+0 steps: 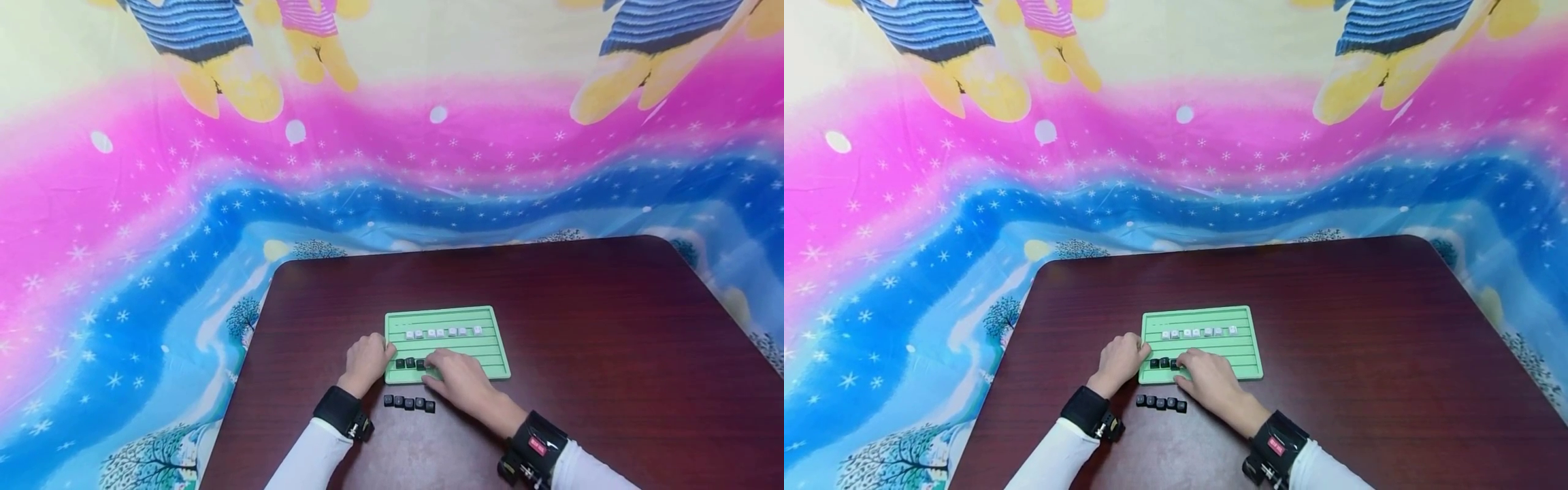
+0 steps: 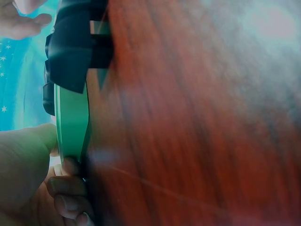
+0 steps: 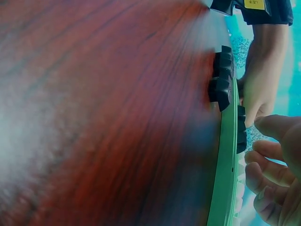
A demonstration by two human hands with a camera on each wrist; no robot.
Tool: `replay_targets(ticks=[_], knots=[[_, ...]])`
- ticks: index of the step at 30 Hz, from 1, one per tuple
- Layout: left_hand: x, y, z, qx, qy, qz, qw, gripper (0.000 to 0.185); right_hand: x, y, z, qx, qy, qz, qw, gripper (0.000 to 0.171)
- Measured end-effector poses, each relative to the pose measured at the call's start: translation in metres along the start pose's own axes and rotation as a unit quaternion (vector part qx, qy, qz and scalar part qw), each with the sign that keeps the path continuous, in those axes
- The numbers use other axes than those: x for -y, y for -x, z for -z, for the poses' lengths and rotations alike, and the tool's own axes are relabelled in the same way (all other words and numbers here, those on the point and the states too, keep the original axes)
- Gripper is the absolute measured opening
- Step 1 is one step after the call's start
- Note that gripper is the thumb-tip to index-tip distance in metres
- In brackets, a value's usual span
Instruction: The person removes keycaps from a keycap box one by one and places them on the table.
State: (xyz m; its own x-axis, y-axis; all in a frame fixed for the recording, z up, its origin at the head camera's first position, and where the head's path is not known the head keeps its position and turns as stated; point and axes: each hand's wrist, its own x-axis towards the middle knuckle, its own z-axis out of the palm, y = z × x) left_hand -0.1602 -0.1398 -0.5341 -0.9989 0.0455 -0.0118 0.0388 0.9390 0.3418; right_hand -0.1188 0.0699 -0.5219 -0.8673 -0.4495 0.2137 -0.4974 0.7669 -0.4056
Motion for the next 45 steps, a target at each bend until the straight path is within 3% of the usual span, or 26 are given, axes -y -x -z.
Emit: replay_targets(ticks=[16,45], knots=[[0.002,-0.001,-0.003,0.003,0.008,0.006,0.9999,0.051,-0.003,-0.009,-0.005,-0.015,0.009,-0.006,1.0,0.021],[0.003,-0.001,-0.003,0.001,0.006,-0.004,1.0,0.051,0.001,-0.02,-0.014,0.019,0.022,-0.022,0.999,0.023]])
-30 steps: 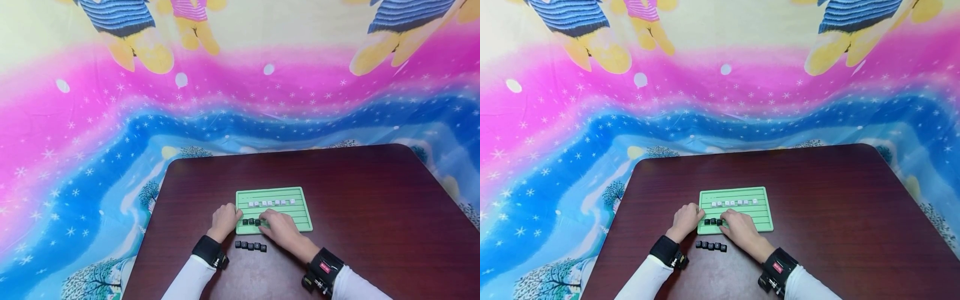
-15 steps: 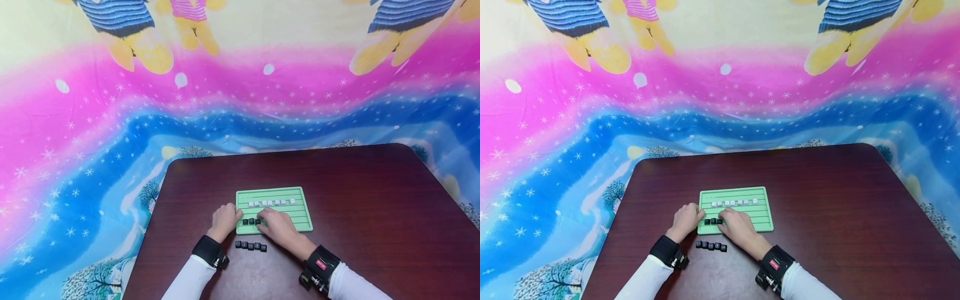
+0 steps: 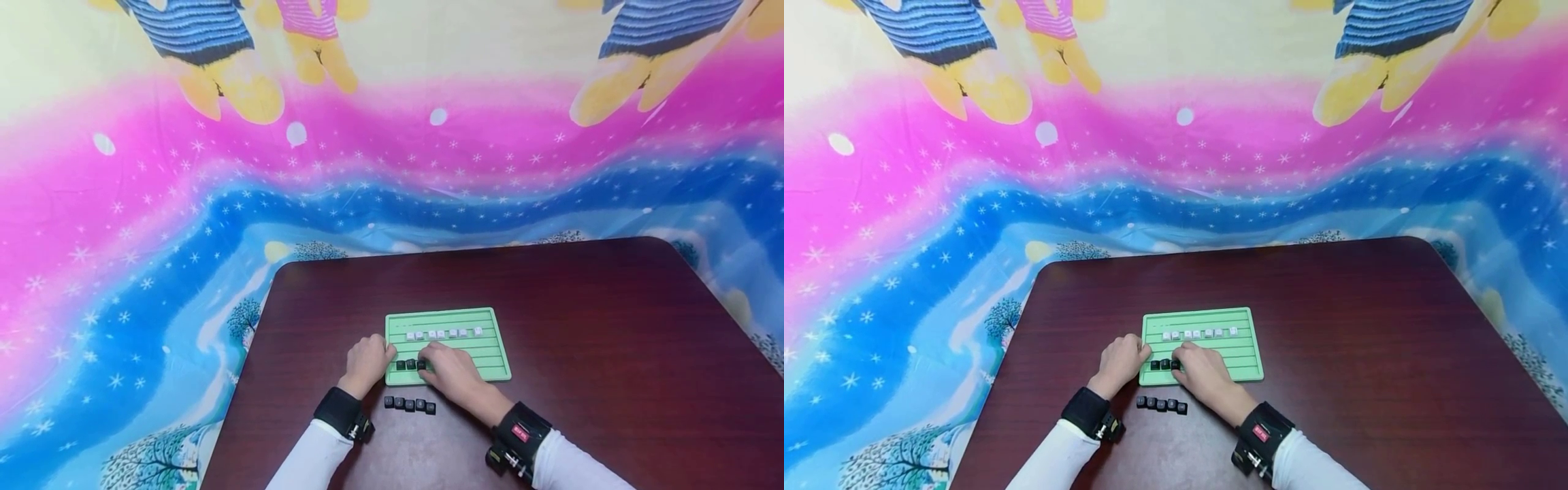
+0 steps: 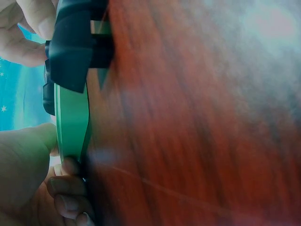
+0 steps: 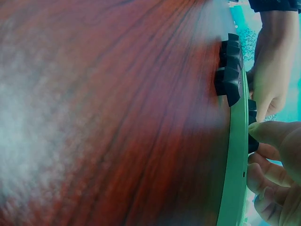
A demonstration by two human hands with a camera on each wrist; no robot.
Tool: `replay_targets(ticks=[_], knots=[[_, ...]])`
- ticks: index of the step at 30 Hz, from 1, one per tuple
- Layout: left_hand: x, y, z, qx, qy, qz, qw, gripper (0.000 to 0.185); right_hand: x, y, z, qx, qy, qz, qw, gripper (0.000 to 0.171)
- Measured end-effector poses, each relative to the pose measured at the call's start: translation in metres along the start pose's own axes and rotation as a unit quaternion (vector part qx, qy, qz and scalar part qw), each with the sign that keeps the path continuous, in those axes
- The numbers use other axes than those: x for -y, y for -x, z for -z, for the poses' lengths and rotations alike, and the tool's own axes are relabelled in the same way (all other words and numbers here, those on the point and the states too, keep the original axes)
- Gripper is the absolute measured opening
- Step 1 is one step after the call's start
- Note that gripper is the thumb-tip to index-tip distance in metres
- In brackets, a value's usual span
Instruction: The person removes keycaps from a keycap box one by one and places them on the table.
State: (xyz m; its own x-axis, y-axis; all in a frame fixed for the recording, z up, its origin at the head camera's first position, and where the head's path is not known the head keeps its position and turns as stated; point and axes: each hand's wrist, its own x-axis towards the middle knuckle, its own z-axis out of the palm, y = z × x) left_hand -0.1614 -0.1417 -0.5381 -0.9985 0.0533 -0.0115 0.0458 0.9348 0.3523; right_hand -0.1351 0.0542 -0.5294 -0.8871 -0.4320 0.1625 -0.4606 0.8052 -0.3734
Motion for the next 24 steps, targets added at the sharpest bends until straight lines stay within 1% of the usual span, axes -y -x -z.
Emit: replay_targets(ticks=[11,24], knots=[[-0.0008,0.0013,0.0012,-0.003,-0.002,-0.004,1.0,0.052,-0.0001,0.0003,-0.0022,0.005,0.013,0.009,1.0,0.024],[0.0001,0.0012,-0.0011,-0.011,0.0,-0.003,0.9999,0.051,0.0003,0.0008,-0.0013,0.003,0.009,0.01,1.0,0.022]])
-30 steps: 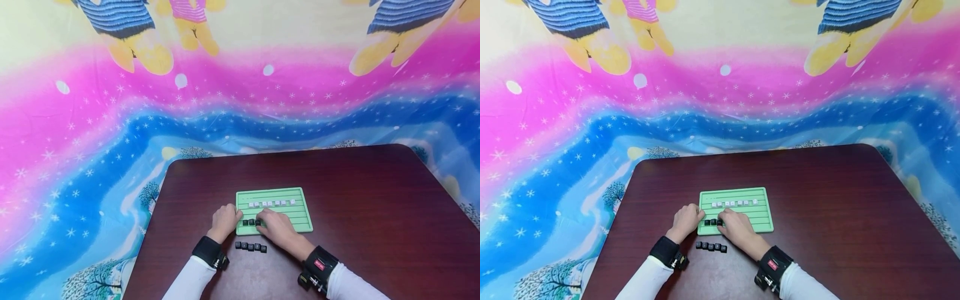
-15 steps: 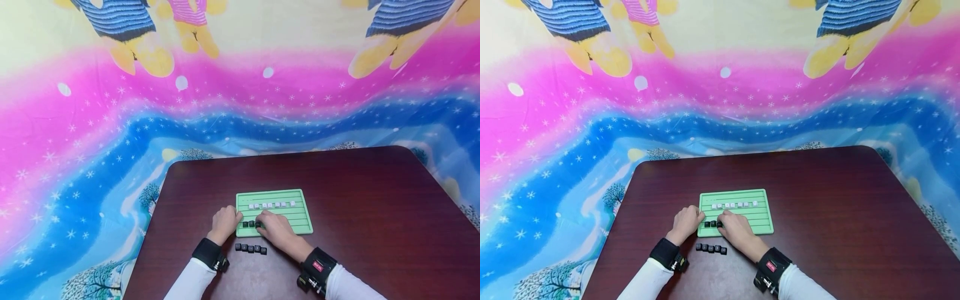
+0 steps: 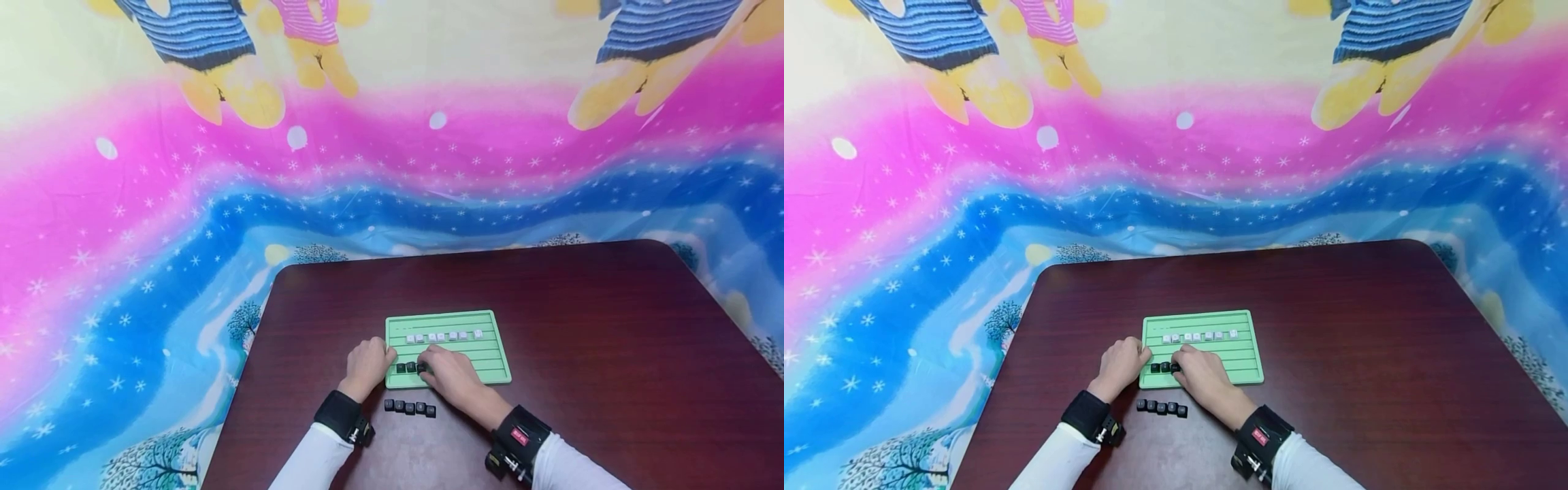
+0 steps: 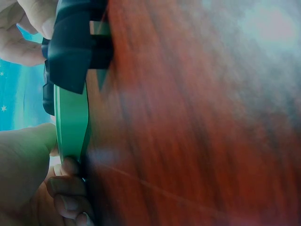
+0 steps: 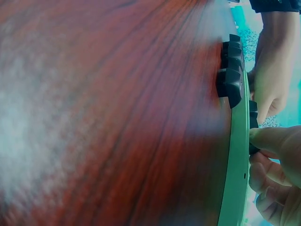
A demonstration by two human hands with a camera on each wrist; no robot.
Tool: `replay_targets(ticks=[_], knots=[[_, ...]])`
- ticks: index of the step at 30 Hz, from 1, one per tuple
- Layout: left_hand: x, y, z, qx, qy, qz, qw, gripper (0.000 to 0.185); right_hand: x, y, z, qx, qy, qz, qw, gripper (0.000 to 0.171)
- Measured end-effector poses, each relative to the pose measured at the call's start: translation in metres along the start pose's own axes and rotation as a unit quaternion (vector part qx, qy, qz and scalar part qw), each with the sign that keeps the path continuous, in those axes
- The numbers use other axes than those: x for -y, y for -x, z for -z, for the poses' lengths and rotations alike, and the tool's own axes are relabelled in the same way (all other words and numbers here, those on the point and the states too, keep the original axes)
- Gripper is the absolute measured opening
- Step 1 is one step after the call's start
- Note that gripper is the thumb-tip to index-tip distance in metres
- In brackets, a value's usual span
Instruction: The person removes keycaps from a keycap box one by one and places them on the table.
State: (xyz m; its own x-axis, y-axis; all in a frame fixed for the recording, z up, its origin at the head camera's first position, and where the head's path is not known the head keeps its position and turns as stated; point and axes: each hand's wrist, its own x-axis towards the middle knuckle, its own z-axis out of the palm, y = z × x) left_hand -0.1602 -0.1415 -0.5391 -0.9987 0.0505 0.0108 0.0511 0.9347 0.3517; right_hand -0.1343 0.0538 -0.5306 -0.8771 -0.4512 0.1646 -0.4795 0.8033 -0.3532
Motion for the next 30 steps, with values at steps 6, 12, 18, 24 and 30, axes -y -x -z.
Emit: replay_targets(ticks=[6,12,18,24,30], knots=[[0.001,0.0,-0.001,0.0,0.0,-0.004,1.0,0.051,0.0,0.002,0.002,-0.004,-0.001,0.0,1.0,0.021],[0.0,0.0,-0.001,-0.001,0.001,-0.003,1.0,0.051,-0.001,0.003,0.004,-0.012,0.0,0.001,1.0,0.02],[-0.001,0.001,0.001,0.001,-0.001,-0.001,1.0,0.052,-0.002,0.005,0.006,-0.019,0.002,-0.001,1.0,0.02],[0.0,0.001,0.001,-0.002,-0.001,-0.005,1.0,0.052,-0.004,0.009,0.009,-0.021,0.012,0.001,1.0,0.021],[0.0,0.001,0.002,-0.008,0.0,-0.007,0.9999,0.053,-0.003,0.013,0.015,-0.023,0.004,0.009,1.0,0.022]])
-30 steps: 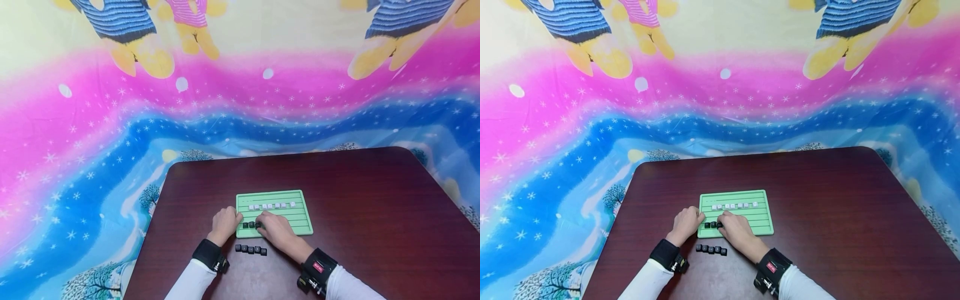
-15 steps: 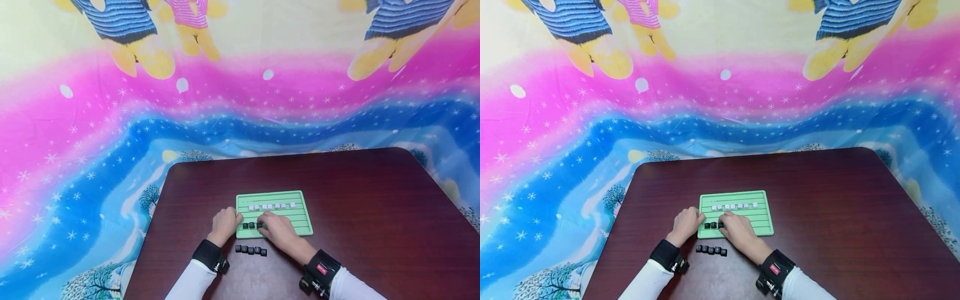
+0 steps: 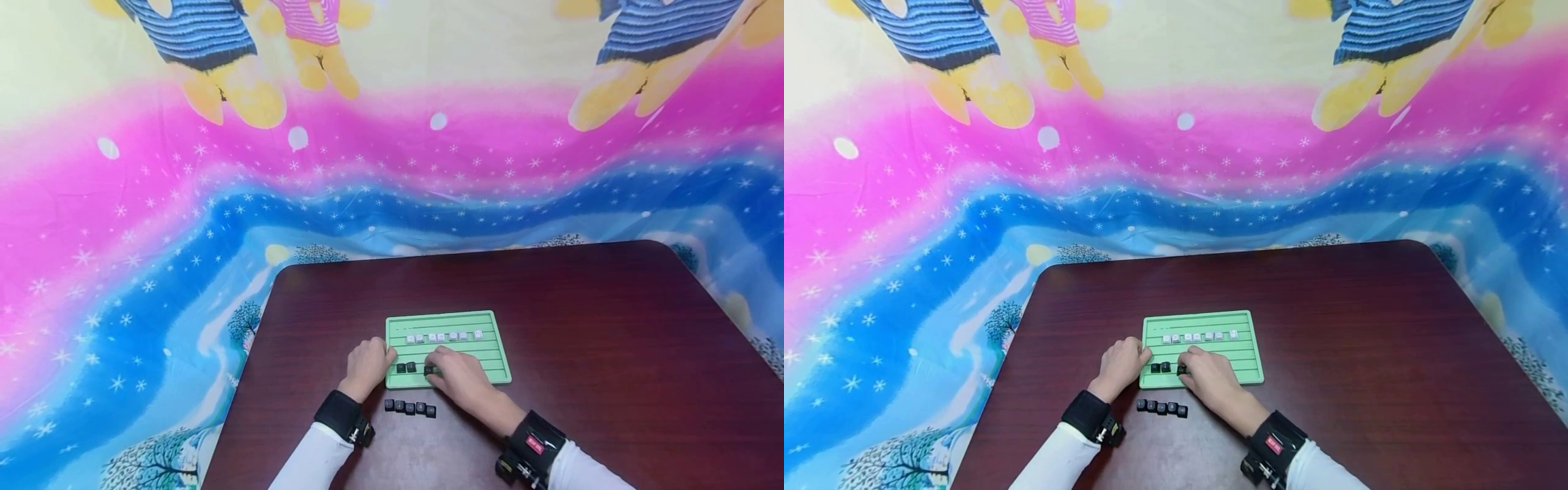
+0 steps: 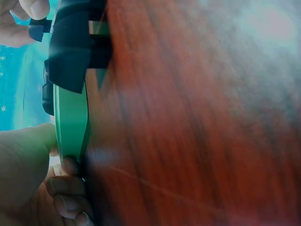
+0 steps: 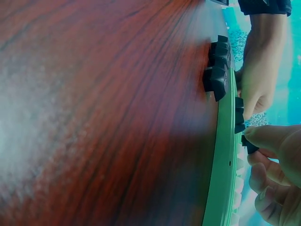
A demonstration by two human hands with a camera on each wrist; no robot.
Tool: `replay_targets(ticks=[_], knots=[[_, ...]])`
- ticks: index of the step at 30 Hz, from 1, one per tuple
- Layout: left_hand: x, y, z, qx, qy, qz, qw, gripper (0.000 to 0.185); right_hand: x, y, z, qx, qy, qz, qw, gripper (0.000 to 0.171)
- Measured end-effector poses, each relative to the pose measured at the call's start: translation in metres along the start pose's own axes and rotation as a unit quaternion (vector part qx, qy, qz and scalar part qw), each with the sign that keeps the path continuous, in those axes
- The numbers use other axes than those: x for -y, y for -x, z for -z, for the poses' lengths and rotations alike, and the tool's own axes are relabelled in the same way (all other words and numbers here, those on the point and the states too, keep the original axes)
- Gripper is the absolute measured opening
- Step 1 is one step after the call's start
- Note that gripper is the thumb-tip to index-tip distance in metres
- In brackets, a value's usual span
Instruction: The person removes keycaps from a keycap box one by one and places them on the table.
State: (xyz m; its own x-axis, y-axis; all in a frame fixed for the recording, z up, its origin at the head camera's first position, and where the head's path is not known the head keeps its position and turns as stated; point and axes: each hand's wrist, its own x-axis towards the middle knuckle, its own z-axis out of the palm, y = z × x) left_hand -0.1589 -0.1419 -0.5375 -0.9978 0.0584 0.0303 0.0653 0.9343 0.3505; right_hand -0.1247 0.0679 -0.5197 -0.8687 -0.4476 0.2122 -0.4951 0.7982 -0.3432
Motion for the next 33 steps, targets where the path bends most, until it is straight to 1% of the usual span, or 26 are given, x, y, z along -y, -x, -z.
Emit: replay_targets(ticks=[9,16,26,33], knots=[[0.0,-0.001,-0.001,0.003,0.002,0.003,1.0,0.052,-0.004,0.005,0.002,0.001,0.001,-0.003,1.0,0.02],[0.001,-0.001,-0.002,0.0,-0.001,-0.002,1.0,0.052,-0.006,0.009,0.004,0.004,0.003,-0.006,1.0,0.018],[0.0,-0.001,-0.001,0.002,0.001,-0.007,1.0,0.053,-0.008,0.011,0.004,-0.006,0.009,-0.005,1.0,0.018],[0.0,-0.001,-0.001,0.002,0.004,-0.005,1.0,0.053,-0.01,0.015,0.003,-0.008,0.01,-0.008,1.0,0.018]])
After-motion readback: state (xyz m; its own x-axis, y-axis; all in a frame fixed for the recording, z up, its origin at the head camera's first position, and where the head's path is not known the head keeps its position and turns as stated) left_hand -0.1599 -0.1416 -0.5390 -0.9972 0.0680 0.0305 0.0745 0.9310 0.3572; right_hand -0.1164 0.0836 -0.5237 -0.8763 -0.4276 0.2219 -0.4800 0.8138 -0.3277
